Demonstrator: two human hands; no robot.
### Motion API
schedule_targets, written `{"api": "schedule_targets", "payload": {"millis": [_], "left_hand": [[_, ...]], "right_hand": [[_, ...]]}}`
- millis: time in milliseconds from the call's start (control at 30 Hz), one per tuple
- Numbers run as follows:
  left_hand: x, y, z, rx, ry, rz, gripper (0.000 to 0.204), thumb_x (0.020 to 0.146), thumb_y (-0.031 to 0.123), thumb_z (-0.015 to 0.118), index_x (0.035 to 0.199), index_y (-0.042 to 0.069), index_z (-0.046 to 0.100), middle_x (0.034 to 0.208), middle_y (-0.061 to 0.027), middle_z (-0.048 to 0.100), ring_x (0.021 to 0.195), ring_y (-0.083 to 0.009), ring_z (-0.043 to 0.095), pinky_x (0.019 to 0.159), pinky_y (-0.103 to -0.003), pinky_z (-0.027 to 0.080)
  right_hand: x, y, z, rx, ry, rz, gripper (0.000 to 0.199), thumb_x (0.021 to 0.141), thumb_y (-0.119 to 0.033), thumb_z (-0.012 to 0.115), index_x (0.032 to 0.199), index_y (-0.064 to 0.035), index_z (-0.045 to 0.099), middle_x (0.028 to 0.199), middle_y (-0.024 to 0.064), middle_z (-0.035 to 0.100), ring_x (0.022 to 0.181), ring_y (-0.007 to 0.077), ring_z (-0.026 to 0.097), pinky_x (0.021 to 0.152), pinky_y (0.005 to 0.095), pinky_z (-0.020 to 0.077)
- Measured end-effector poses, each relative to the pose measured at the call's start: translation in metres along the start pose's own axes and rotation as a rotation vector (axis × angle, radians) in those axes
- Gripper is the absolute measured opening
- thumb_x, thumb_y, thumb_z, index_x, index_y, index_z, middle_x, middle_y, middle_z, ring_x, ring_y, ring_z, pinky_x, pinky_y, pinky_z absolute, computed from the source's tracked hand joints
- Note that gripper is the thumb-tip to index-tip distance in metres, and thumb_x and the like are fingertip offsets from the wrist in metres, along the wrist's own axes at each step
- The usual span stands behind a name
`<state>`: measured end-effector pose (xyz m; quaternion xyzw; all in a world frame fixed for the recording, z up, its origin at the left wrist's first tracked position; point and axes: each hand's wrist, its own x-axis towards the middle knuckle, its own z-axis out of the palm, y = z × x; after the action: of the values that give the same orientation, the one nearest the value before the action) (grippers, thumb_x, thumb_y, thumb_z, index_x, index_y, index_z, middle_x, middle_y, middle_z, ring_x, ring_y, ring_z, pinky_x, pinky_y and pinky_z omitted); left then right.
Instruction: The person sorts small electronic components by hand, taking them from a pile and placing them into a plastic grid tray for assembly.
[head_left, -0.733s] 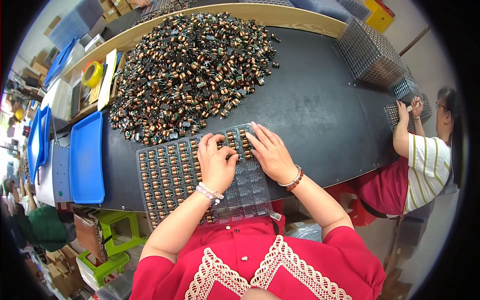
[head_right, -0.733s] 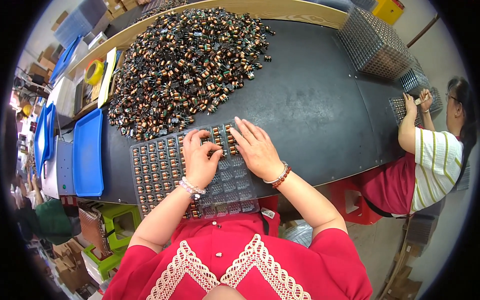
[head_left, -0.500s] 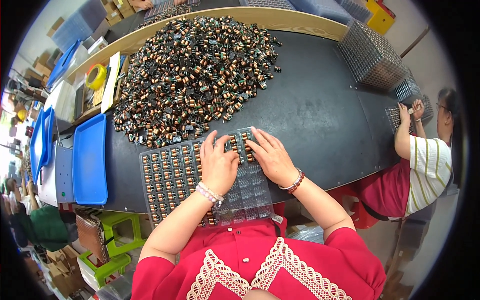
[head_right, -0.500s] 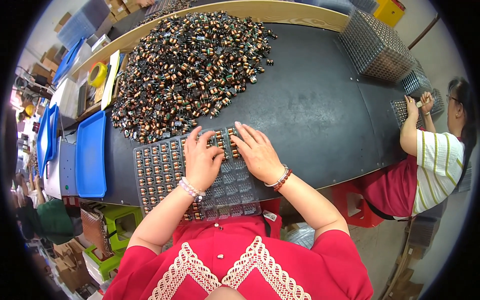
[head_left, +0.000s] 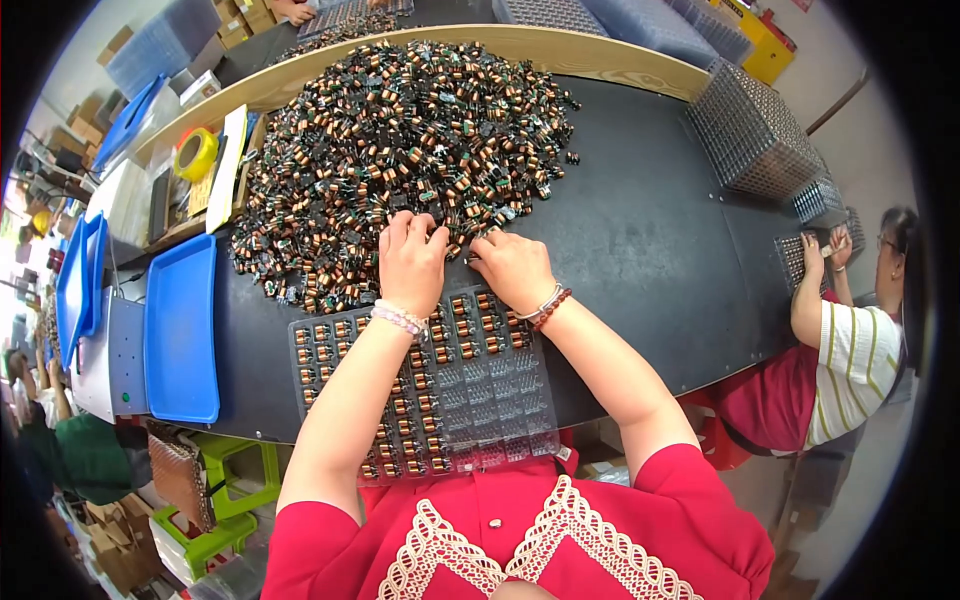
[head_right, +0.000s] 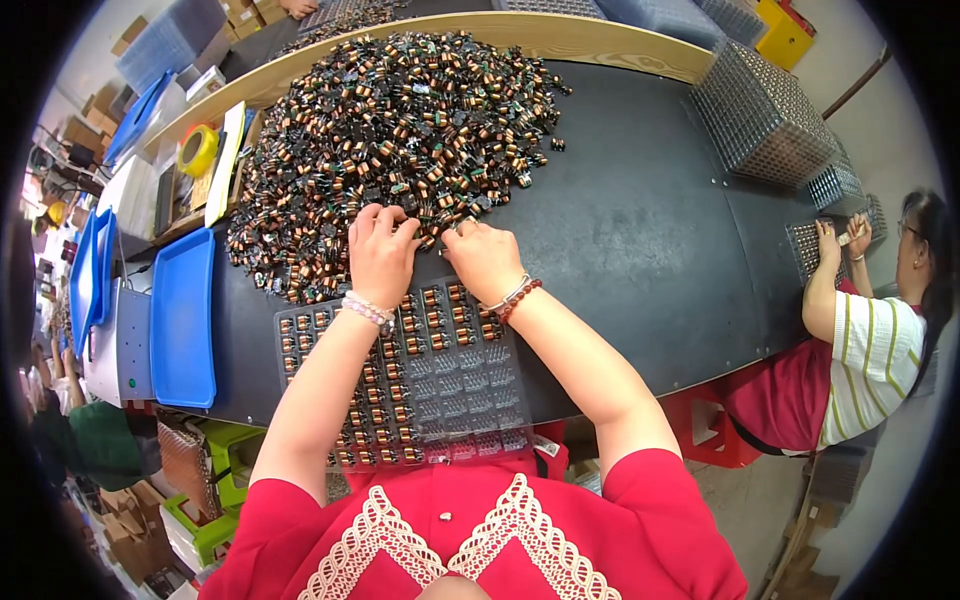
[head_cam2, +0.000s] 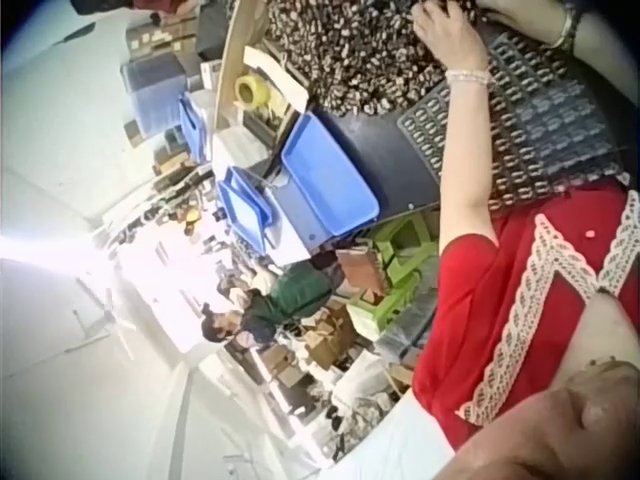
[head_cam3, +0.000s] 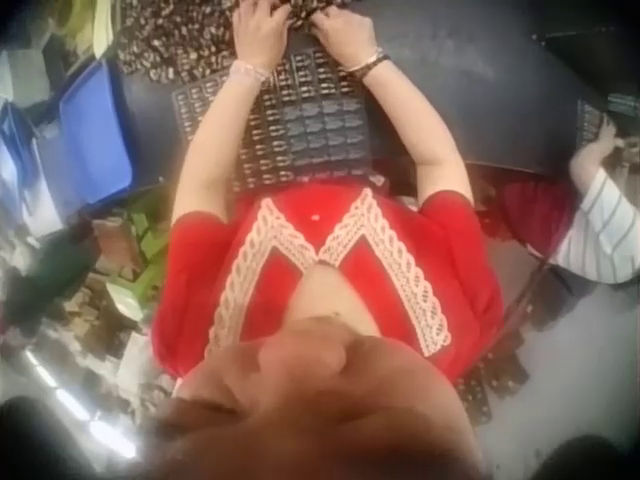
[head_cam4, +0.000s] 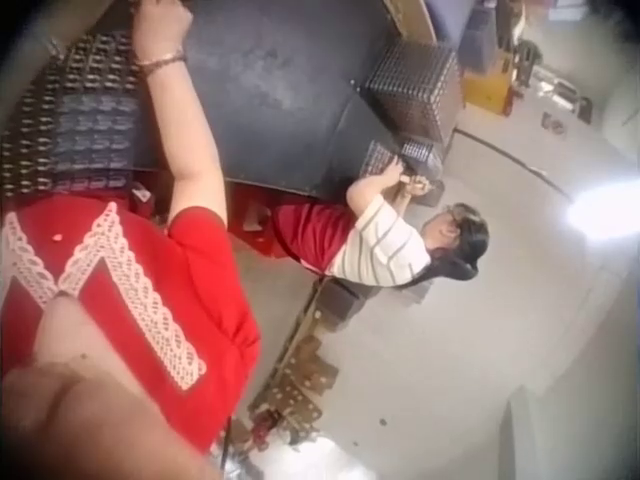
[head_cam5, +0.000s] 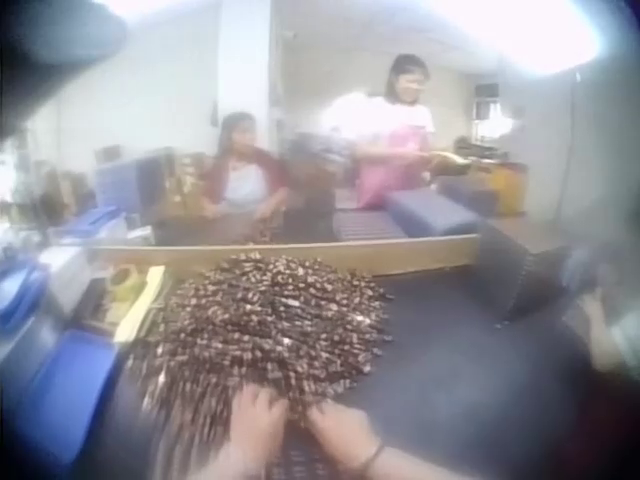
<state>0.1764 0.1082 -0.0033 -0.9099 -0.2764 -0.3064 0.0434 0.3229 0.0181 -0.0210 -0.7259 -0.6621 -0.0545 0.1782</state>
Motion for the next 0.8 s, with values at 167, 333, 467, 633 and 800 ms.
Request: {"api": "schedule_targets", "payload": {"millis": [167,333,467,633,800], "left_hand": [[-0.019,0.006,-0.016,-0.511,0.012,-0.346,0.019,0.082,0.009,0.069,0.100,0.006,0.065,0.094,-0.0081,0.062,0.087,-0.0258,0.062,0.078,-0.036,0.051],[-0.049,0.015,-0.055,-1.378,-0.215,-0.946,0.026,0.086,-0.003,0.063,0.112,-0.002,0.063,0.098,-0.0073,0.068,0.087,-0.0144,0.067,0.080,-0.026,0.055],[-0.078,0.020,-0.067,-1.236,-0.273,-0.879,0.025,0.082,-0.004,0.068,0.107,0.001,0.066,0.100,-0.0049,0.066,0.088,-0.0127,0.065,0.079,-0.026,0.055],[-0.105,0.035,-0.088,-0.765,-0.312,-0.265,0.014,0.073,0.001,0.074,0.084,0.006,0.068,0.095,-0.0056,0.067,0.093,-0.0217,0.063,0.083,-0.034,0.050],[-0.121,0.031,-0.082,-0.658,-0.305,-0.147,0.015,0.071,0.005,0.076,0.082,0.008,0.068,0.094,-0.0024,0.069,0.102,-0.0256,0.058,0.088,-0.038,0.047]], "right_hand": [[-0.019,0.004,-0.017,0.281,0.082,0.003,0.024,0.087,-0.017,0.064,0.111,-0.0117,0.066,0.085,0.0082,0.062,0.078,0.0271,0.064,0.067,0.0386,0.0521],[-0.051,0.009,-0.045,0.742,0.156,0.318,0.022,0.095,-0.015,0.053,0.113,-0.0036,0.061,0.094,0.0138,0.065,0.078,0.0238,0.062,0.069,0.0319,0.0488],[-0.076,0.001,-0.033,0.656,0.127,0.187,0.023,0.095,-0.018,0.053,0.113,-0.0039,0.059,0.090,0.0167,0.066,0.078,0.0236,0.065,0.065,0.0339,0.0486],[-0.086,-0.009,-0.038,0.516,-0.048,0.196,0.018,0.093,-0.022,0.058,0.103,-0.0073,0.057,0.069,0.0100,0.064,0.061,0.0270,0.064,0.056,0.0382,0.0471],[-0.087,-0.015,-0.041,0.373,-0.014,0.117,0.018,0.090,-0.025,0.063,0.095,-0.0086,0.060,0.072,0.0087,0.064,0.061,0.0258,0.064,0.055,0.0378,0.0467]]}}
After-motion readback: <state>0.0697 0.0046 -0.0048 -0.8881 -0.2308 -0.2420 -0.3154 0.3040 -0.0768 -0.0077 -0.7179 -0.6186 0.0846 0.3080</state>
